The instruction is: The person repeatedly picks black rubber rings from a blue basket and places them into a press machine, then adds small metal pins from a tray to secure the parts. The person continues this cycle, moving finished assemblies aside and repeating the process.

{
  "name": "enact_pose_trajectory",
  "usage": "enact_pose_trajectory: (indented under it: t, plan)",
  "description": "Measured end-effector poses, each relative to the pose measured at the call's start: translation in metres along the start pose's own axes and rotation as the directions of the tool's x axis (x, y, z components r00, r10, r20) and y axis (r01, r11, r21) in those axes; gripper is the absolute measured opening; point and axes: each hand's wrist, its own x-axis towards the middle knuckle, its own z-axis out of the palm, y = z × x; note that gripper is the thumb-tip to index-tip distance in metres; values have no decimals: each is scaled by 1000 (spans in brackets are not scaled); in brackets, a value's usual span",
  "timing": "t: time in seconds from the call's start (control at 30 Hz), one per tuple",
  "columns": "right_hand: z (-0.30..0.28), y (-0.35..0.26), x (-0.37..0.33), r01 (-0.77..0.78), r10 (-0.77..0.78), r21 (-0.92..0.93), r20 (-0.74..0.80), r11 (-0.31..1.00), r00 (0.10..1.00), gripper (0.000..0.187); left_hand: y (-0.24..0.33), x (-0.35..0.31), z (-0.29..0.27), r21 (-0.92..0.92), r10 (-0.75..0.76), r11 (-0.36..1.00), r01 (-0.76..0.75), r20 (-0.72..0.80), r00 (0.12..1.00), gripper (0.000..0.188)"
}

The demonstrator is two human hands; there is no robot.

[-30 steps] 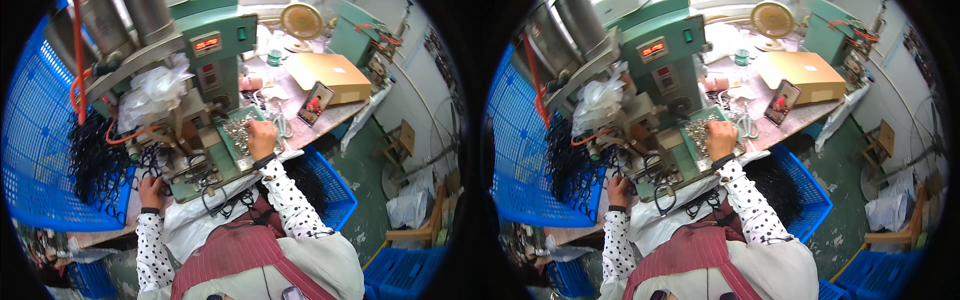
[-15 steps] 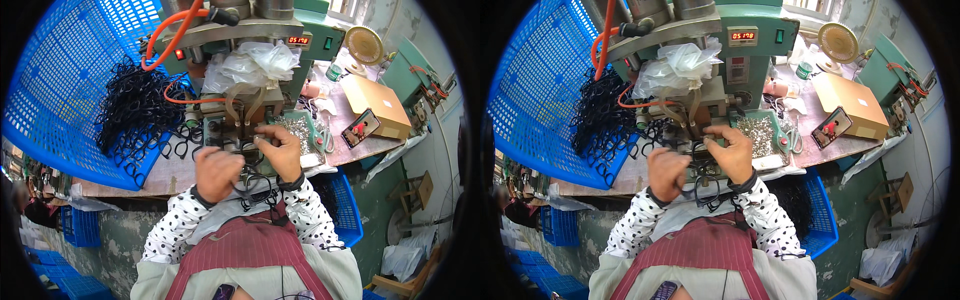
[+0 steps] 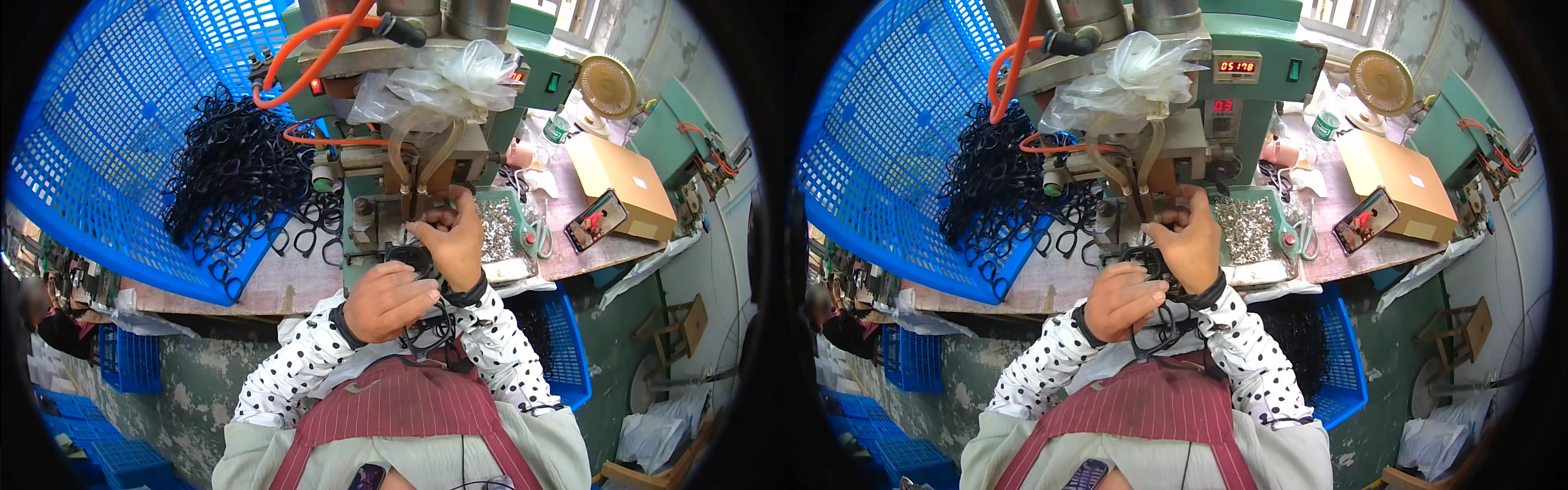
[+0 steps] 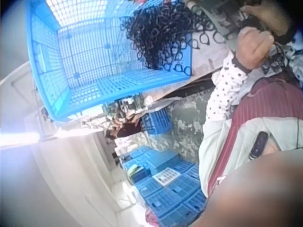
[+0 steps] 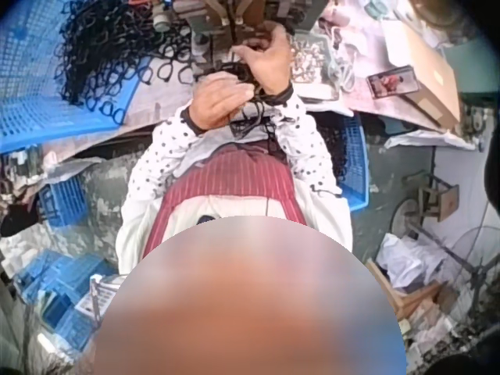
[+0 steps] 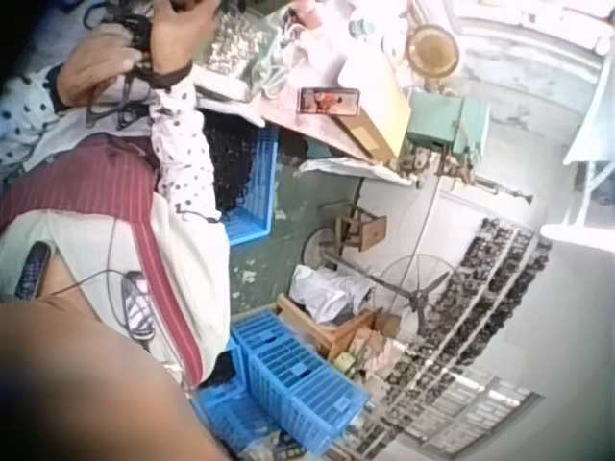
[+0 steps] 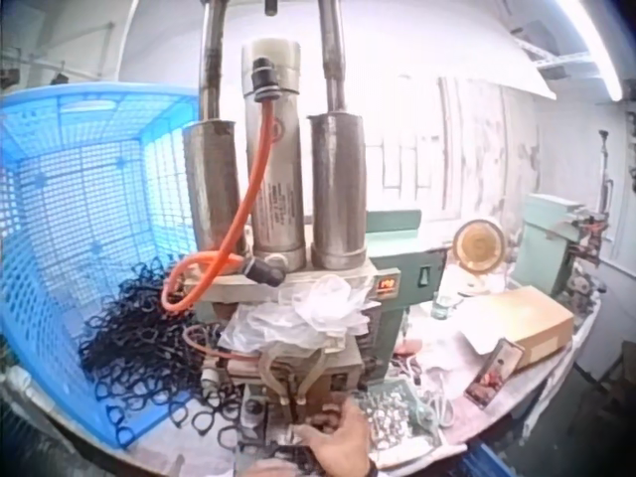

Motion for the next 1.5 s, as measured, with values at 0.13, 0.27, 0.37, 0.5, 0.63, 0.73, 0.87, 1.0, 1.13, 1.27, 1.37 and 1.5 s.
enact_pose_trajectory:
  t: [0.13,0.27,0.37,0.5,0.63,0.73,0.87,1.0,1.13,1.27,1.37,1.5]
  plan:
    - [-18,3,5,-13,9,-163,-27,987,1000,51,-11,3,2,-82,-15,996,22,76,997,56]
    - [-96,77,31,49,-402,-863,-182,502,897,41,-20,3,11,-124,-33,991,46,100,994,47]
    - [-136,111,28,-63,-216,-863,-196,502,956,33,-24,-2,13,-155,-13,987,31,118,993,48]
    - [-120,98,10,140,-269,-951,64,274,961,30,-26,-4,15,-162,0,987,11,69,998,42]
    - [-120,111,14,128,-353,-933,1,337,936,10,-26,-7,19,-140,3,990,4,52,999,41]
    - [-114,109,16,133,-329,-948,32,288,944,25,-23,-8,18,-121,-20,992,29,80,997,45]
    - [-115,113,17,163,-278,-931,70,327,958,22,-43,-22,-15,192,27,980,-45,96,995,35]
    - [-118,112,16,199,-408,-885,11,420,913,12,-147,-38,-53,589,-173,746,311,-280,944,21]
    - [-110,100,17,179,-460,-928,9,328,888,10,-240,-60,-57,720,-792,188,668,-292,537,25]
    - [-114,103,18,135,-428,-923,-35,361,903,9,-262,-69,-60,679,-966,-185,710,-258,-5,48]
    - [-116,108,18,124,-419,-912,-57,391,906,9,-253,-97,-61,653,-968,-204,730,-246,-51,59]
    - [-125,114,17,58,-406,-899,-138,434,903,13,-195,-96,-70,660,-958,-284,695,-221,-182,61]
